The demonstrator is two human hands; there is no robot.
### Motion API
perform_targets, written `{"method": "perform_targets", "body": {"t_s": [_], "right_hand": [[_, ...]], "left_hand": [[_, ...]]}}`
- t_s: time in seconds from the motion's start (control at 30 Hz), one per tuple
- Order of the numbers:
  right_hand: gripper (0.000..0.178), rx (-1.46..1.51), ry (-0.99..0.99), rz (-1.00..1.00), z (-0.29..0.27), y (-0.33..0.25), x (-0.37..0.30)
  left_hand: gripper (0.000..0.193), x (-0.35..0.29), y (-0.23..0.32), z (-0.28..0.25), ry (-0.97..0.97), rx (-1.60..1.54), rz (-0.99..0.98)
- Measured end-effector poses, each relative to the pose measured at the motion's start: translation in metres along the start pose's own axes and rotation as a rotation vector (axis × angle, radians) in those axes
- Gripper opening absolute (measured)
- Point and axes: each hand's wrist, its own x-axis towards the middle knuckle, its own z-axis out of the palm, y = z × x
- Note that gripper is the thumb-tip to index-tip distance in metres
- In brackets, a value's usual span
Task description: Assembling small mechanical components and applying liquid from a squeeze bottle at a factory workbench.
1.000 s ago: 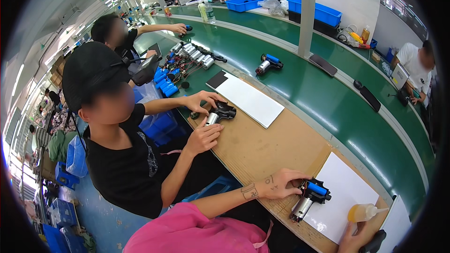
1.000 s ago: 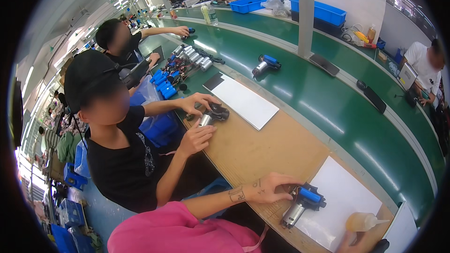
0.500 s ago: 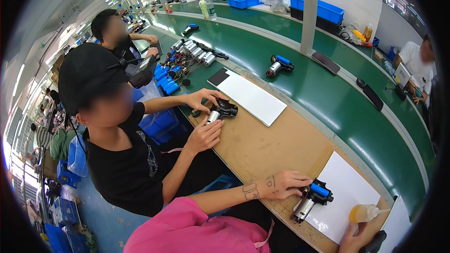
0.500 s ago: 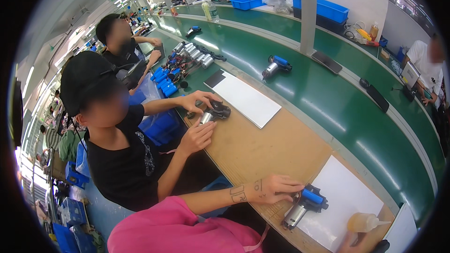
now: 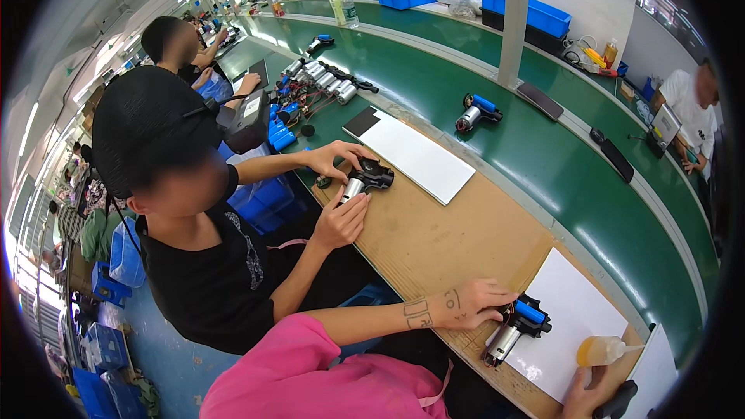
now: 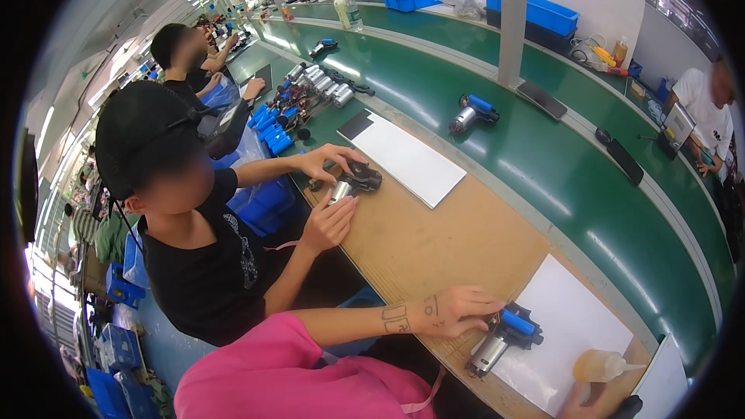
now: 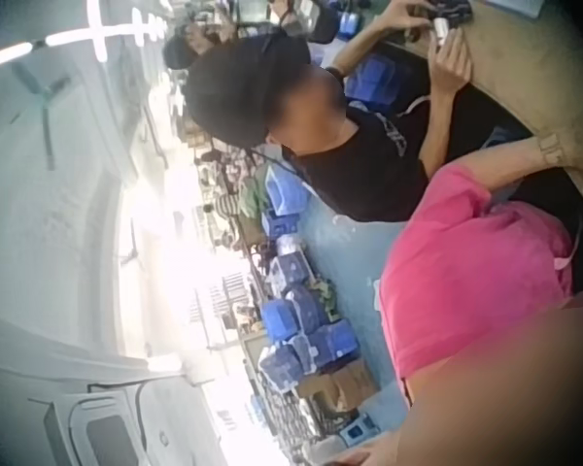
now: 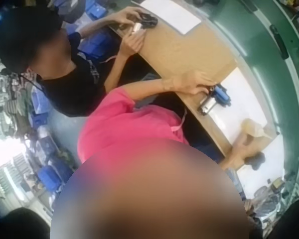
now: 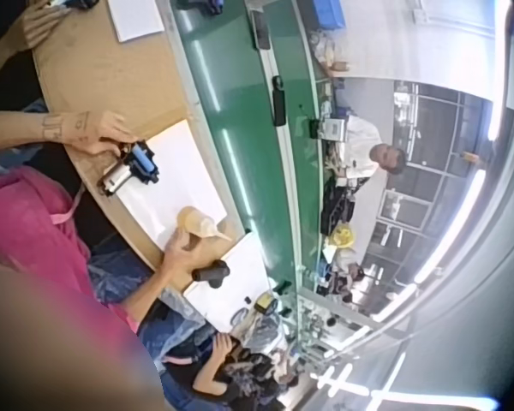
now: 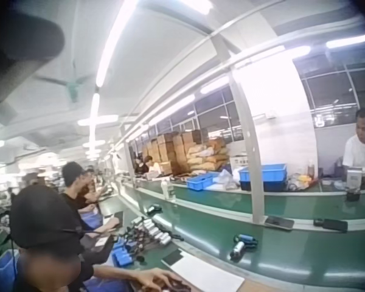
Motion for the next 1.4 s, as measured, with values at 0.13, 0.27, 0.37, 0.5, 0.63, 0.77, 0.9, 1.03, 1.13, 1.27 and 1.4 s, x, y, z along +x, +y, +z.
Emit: {"method": "perform_targets", "body": {"t_s": [0.13,0.27,0.37,0.5,0.63,0.77,0.9,1.03,1.13,1.27,1.4], "right_hand": [[0.037,0.05,0.081,0.218,-0.011,0.126,-0.057],[0.044,-0.188,0.31,0.539,-0.085,0.152,-0.116],[0.047,-0.341,0.375,0.893,-0.13,0.184,-0.181],[0.044,-0.095,0.313,1.133,-0.132,0.197,-0.258],[0.041,0.163,0.197,1.26,-0.121,0.198,-0.306],[0.039,0.272,0.118,1.27,-0.113,0.203,-0.316],[0.036,0.307,0.092,1.27,-0.115,0.208,-0.321],[0.033,0.325,0.074,1.276,-0.119,0.212,-0.329],[0.031,0.328,0.053,1.279,-0.127,0.214,-0.335],[0.044,0.302,0.044,1.301,-0.143,0.206,-0.344],[0.075,0.296,0.017,1.265,-0.179,0.197,-0.326]], "left_hand": [[0.055,-0.001,-0.007,0.001,0.013,0.066,0.071],[0.055,-0.002,-0.004,-0.001,-0.043,-0.056,-0.01],[0.056,-0.005,0.001,-0.001,-0.053,-0.07,-0.024],[0.056,-0.004,0.006,-0.004,-0.055,-0.017,-0.013],[0.055,0.002,0.008,-0.001,-0.077,-0.01,-0.024],[0.055,-0.003,0.01,-0.001,-0.063,0.022,-0.045],[0.054,-0.001,0.012,0.001,-0.038,0.041,-0.032],[0.055,-0.002,0.009,0.004,-0.016,0.033,-0.008],[0.056,-0.005,0.006,0.004,-0.014,0.036,0.015],[0.056,-0.007,0.008,0.004,-0.012,0.115,0.051],[0.055,-0.013,0.01,0.009,0.035,0.229,0.136]]}}
